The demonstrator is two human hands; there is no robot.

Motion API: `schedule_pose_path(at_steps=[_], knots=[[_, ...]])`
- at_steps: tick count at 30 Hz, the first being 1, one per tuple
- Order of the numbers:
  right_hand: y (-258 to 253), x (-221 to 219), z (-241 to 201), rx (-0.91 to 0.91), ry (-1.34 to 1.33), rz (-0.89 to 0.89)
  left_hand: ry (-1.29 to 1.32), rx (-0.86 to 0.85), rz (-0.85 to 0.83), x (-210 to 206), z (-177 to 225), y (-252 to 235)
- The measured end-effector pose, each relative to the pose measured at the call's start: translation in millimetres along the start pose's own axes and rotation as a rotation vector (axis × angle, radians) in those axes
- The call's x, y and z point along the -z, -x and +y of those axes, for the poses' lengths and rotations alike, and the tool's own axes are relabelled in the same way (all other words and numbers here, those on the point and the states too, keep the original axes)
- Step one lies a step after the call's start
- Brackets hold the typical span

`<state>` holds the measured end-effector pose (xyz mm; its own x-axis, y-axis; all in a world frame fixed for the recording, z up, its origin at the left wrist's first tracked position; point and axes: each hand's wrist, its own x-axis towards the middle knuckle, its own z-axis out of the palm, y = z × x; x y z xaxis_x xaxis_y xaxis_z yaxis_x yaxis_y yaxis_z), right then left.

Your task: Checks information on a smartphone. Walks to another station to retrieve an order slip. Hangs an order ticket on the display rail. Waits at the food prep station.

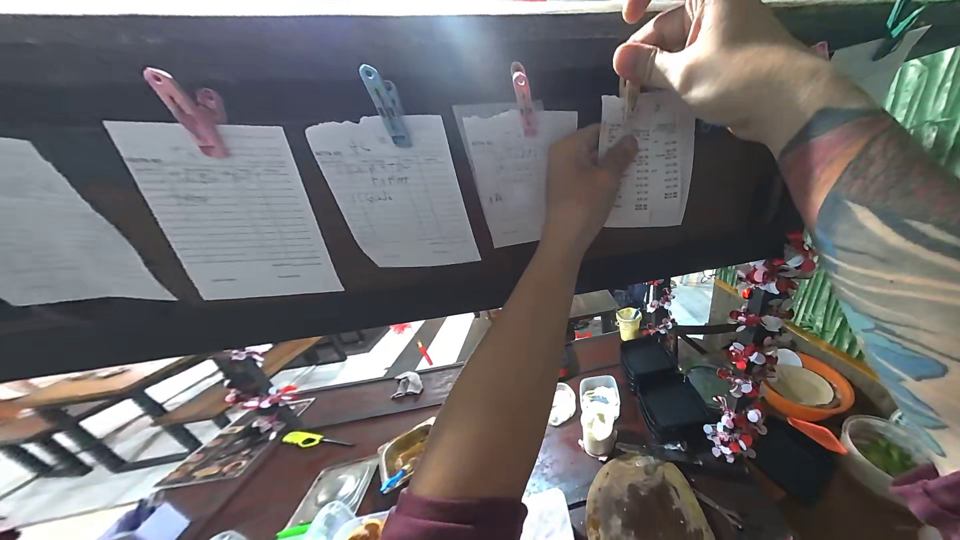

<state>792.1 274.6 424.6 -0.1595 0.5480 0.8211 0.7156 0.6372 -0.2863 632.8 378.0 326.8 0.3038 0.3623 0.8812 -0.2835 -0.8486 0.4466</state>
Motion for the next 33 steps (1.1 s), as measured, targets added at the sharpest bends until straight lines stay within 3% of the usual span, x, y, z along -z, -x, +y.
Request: schedule_pose_path(at_steps=[5, 9, 13, 20, 27, 33], knots=[[-2, 16, 5, 0.092, 0.186, -0.116, -0.004, 0.014, -0.007, 5, 3, -1], [0, 29, 10, 0.026, 0.394, -0.180, -0.022, 0.034, -0.018, 7, 8, -3], [2, 33, 15, 0.019, 0.349, -0.163, -0.017, 0.007, -0.032, 7, 8, -3], [9, 37, 7, 0.110, 0.580, -0.120, 0.042, -0.014, -0.036, 4, 13, 0], [16, 38, 11, 0.133, 0.589, -0.063, -0.030, -0.016, -0.017, -1, 15, -2], [23, 38, 4, 0.013, 0.614, -0.029, -0.090, -0.016, -0.016, -4, 12, -3]])
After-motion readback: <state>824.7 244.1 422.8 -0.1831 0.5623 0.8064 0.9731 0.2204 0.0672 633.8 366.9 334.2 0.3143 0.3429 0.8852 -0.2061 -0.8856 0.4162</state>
